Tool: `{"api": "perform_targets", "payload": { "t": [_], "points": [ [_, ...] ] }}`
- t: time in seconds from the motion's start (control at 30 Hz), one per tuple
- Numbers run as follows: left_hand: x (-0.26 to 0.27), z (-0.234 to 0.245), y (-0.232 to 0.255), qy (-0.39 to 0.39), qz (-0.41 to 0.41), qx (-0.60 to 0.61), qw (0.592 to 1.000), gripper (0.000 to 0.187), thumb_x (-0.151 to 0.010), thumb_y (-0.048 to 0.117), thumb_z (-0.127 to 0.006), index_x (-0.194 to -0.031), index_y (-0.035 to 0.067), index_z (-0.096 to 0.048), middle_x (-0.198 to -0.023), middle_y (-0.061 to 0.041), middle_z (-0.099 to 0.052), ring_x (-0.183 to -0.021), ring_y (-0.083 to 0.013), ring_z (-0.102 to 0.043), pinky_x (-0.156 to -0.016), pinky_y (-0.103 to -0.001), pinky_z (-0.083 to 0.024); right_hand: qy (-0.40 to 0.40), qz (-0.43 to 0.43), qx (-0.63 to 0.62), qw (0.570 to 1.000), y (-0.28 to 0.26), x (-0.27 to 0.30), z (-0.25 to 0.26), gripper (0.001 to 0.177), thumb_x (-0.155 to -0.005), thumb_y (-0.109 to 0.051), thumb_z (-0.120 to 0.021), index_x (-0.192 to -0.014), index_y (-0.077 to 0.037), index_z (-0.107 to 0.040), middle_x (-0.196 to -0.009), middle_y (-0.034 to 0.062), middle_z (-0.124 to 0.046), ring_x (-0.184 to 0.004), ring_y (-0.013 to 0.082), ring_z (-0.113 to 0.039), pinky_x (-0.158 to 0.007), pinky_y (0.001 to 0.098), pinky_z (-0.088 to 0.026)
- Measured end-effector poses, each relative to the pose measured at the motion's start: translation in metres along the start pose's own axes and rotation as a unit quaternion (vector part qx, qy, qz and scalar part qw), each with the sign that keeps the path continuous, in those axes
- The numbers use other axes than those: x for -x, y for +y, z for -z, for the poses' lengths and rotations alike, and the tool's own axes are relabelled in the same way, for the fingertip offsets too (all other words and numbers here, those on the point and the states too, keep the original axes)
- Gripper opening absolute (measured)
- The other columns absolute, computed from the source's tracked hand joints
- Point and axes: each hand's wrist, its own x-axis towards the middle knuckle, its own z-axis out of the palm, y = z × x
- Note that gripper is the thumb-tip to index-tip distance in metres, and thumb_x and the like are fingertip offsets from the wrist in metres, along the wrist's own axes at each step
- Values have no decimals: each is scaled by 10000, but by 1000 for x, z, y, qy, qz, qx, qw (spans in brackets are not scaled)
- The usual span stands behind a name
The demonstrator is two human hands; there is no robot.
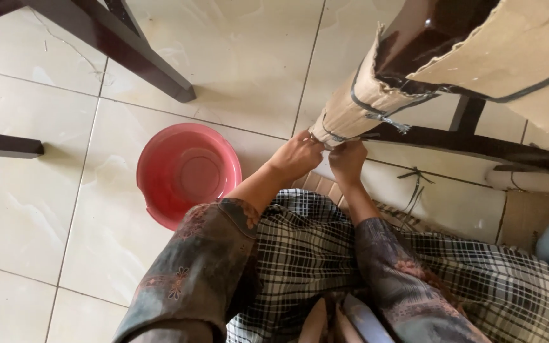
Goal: Wrapping chair legs with cardboard and securing them with wire ties for transport
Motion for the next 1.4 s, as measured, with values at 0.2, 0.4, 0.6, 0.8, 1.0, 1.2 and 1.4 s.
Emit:
{"api": "perform_targets", "payload": {
  "t": [0.2,0.4,0.6,0.8,1.0,1.2,1.4],
  "points": [
    [7,15,-19,65,-92,120,986,203,-913,-27,-608,-764,109,-631,-932,-17,-628,-948,-191,-668,-867,-326,-477,-38,-173,-15,984,-40,-16,26,237,-864,-51,-557,-663,-14,-678,-629,211,-627,-729,498,-671,-589,495,-537],
    [22,-37,-22,31,-108,137,984,199,-915,61,-602,-780,196,-545,-794,70,-551,-756,-139,-625,-803,-299,-475,-66,-203,-18,977,-17,-10,22,114,-855,-77,-699,-751,-41,-731,-702,185,-671,-803,483,-695,-670,554,-547],
    [35,-70,-23,-28,23,335,942,288,-984,97,-563,-1216,213,-688,-1189,44,-710,-1089,-151,-688,-862,-301,-477,-98,-235,-102,962,-35,5,50,34,-865,-103,-764,-872,-130,-783,-807,132,-727,-861,375,-727,-772,424,-572],
    [25,-41,-21,-14,48,366,929,270,-993,97,-622,-1239,157,-716,-1145,-16,-749,-1063,-202,-708,-879,-319,-492,-123,-313,-164,927,-51,11,61,94,-914,-155,-783,-961,-74,-774,-776,143,-741,-720,287,-726,-720,406,-569],
    [33,-86,-14,59,24,209,976,122,-1004,250,-631,-1079,287,-719,-1039,122,-748,-910,-48,-696,-783,-247,-460,-121,-302,-178,929,-55,18,57,90,-904,-83,-771,-990,-95,-746,-804,84,-761,-660,229,-741,-616,354,-592],
    [34,-87,-16,78,11,196,977,151,-1022,216,-598,-1074,282,-724,-1005,115,-738,-866,-61,-691,-763,-256,-463,-44,-202,-259,944,-97,-7,82,354,-851,132,-769,-1160,-6,-667,-990,141,-681,-810,303,-766,-725,374,-643],
    [35,-73,-22,58,2,263,963,177,-1048,219,-566,-1124,251,-722,-1030,91,-741,-924,-78,-711,-815,-263,-464,-39,-253,-252,933,-84,-7,71,176,-842,120,-776,-885,-50,-776,-748,101,-746,-667,204,-736,-671,329,-600]
  ]
}}
